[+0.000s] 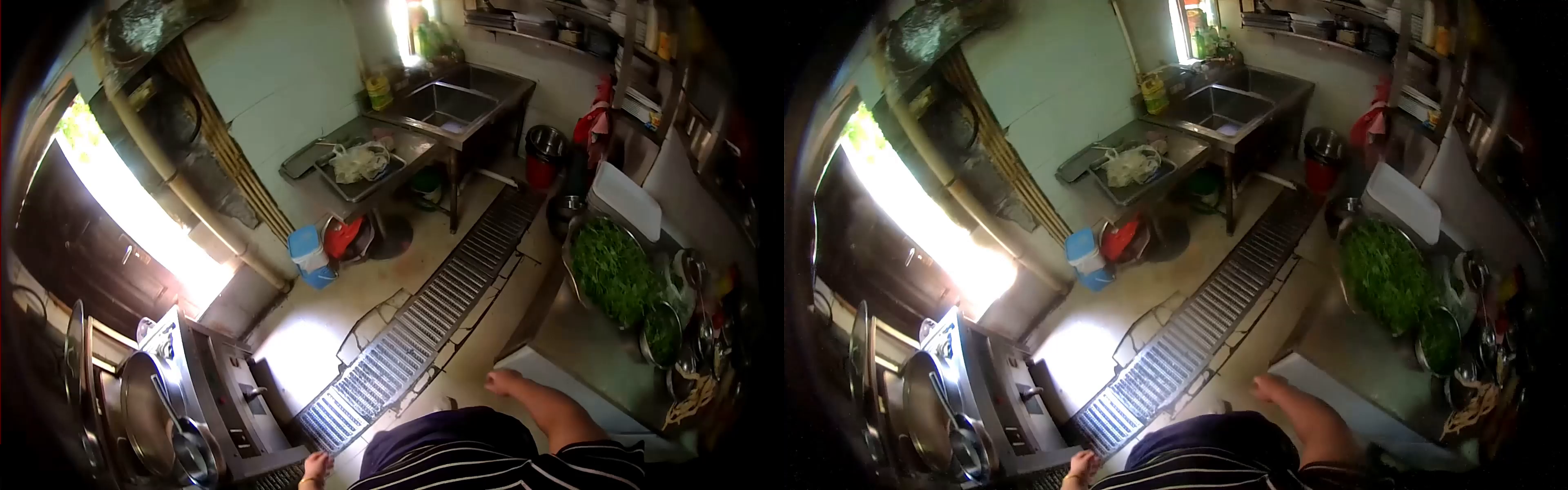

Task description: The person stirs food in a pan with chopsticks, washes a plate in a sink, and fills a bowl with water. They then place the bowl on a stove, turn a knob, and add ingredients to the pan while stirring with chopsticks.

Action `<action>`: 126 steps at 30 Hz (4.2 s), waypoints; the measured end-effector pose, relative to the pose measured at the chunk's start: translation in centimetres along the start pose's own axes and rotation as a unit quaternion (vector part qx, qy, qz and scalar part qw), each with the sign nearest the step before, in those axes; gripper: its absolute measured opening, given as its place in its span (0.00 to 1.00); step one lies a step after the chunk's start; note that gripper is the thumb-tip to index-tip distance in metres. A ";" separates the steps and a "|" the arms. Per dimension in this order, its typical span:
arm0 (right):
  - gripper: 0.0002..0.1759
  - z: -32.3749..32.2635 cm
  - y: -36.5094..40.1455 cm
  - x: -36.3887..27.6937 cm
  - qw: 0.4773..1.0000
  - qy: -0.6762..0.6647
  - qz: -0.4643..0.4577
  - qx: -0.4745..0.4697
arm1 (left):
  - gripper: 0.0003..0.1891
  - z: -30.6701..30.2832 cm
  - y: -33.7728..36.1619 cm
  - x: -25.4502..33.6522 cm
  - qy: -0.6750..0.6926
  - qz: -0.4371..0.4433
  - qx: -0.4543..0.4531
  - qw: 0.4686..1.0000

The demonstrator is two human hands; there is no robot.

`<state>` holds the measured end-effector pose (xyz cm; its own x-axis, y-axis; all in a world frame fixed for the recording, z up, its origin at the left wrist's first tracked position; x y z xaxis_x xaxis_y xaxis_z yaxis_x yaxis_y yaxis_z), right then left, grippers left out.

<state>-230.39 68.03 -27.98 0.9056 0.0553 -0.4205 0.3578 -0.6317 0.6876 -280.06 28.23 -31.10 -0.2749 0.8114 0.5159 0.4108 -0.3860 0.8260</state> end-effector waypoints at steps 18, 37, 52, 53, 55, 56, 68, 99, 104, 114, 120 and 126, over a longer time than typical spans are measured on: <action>0.19 -18.5 -24.4 8.9 0.978 -0.094 0.132 0.129 | 0.15 18.4 -32.4 51.0 -0.530 0.384 -0.077 0.752; 0.19 -54.5 -41.4 22.5 0.870 -0.300 0.288 0.266 | 0.16 60.1 -26.5 95.0 -0.184 0.531 0.007 0.827; 0.20 -75.6 -50.7 29.8 0.859 -0.369 0.298 0.193 | 0.37 98.6 -31.0 123.6 -0.463 0.685 -0.049 0.561; 0.21 -76.7 -52.4 31.1 0.824 -0.437 0.293 0.210 | 0.37 100.8 -31.2 124.8 -0.462 0.683 -0.055 0.563; 0.23 -78.5 -56.5 34.5 0.733 -0.577 0.292 0.212 | 0.37 104.5 -30.8 126.6 -0.457 0.678 -0.055 0.573; 0.26 -79.4 -58.9 36.2 0.673 -0.649 0.295 0.198 | 0.38 106.3 -30.8 127.3 -0.454 0.677 -0.049 0.578; 0.18 -103.2 -88.9 54.2 0.329 -0.886 0.185 0.270 | 0.46 117.0 -34.8 131.2 -0.644 0.473 0.077 0.596; 0.21 -110.8 -75.9 53.7 0.275 -0.852 0.267 0.358 | 0.42 115.8 -35.0 132.5 -0.626 0.443 0.043 0.640; 0.24 -114.8 -66.6 46.1 0.339 -0.878 0.124 0.313 | 0.42 114.9 -34.8 132.0 -0.620 0.480 0.061 0.617; 0.21 -120.9 -59.9 24.3 0.591 -0.780 -0.005 0.206 | 0.41 102.5 -31.7 127.9 -0.292 0.558 0.145 0.763; 0.16 -117.2 -67.2 10.3 0.724 -0.684 0.003 0.094 | 0.44 83.6 -29.6 115.9 -0.223 0.456 0.343 0.790; 0.17 -109.2 -81.5 -0.4 0.856 -0.516 -0.007 0.010 | 0.41 68.1 -25.7 104.8 -0.169 0.299 0.580 0.739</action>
<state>-235.07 203.94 -19.17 0.2132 -0.6436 -0.7351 0.3545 -0.6502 0.6720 -260.21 153.03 -13.74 0.4095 0.7863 0.4625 0.8934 -0.2430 -0.3779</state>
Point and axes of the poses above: each hand's wrist, its own y-axis away from the middle knuckle, its own z-axis out of the palm, x = y × z, the point moved 3 cm from there along -y, towards the middle knuckle, and after that the axes turned 7 degrees about -y, right-handed, at the moved point
